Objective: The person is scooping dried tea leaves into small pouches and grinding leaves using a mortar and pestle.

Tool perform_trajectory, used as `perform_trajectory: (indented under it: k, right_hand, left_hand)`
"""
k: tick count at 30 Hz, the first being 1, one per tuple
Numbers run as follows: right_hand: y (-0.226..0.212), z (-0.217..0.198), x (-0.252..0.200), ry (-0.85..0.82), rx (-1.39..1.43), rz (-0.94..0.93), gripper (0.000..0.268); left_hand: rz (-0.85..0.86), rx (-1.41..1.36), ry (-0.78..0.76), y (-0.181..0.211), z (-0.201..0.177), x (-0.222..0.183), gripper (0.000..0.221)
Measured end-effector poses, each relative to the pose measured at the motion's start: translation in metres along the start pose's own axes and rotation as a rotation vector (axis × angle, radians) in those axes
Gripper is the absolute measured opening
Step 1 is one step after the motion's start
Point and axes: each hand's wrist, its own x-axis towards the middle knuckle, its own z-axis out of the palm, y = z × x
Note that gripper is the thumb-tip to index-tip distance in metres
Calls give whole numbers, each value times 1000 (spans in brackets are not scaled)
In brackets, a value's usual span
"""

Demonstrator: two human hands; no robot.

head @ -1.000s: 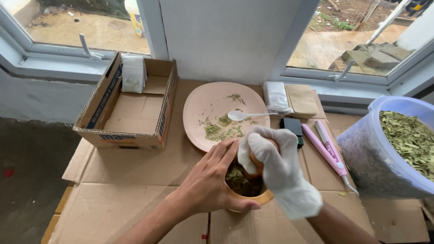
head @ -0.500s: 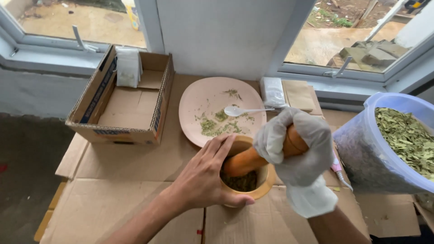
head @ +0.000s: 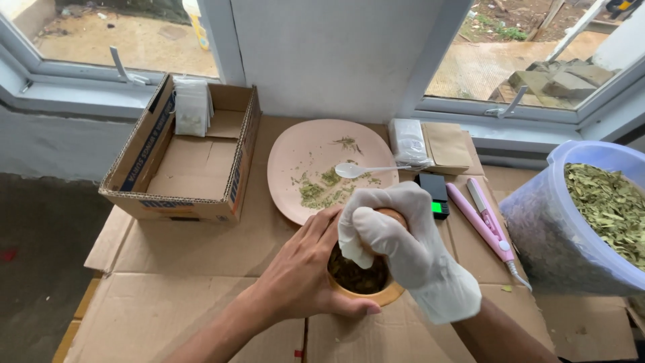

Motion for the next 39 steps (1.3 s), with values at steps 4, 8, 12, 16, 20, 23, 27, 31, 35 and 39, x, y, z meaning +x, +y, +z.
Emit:
perform_trajectory:
  k: [4,8,12,16,20,23,27,31,35,39]
  right_hand:
    - [17,-7,-7,-127,28,69,27]
    - [21,-25,-26,78,174,469,20]
    - [35,-22,-12,44,429,226,37]
    - [32,-8,-3,236,155,11,39]
    - [7,-7,-3,29,-54,258,34]
    - [12,3,-5,132,209,487,29]
    - [28,4,2,217,327,326,33]
    - [38,-11,-11,278,389,67,37]
    - [19,-31,-32,114,118,318,39]
    - [-10,7,-5,-79,-6,438,36]
  left_hand:
    - [5,3,5,-2,1,2,127]
    - [-83,17,-90,-6,3,-1,140]
    - [-88,12,-73,-4,6,0,138]
    - [-33,-5,-3,-4,4,0,133]
    - [-35,-26,-30,2,-2,1,122]
    - [-11,2,-21,0,1,2,125]
    - [-16,-21,3,1,-1,3,124]
    - [-26,21,-18,-7,9,-3,136]
    - [-99,18,-104,-10,10,-3,142]
    - [57,-14,18,2,3,4,120]
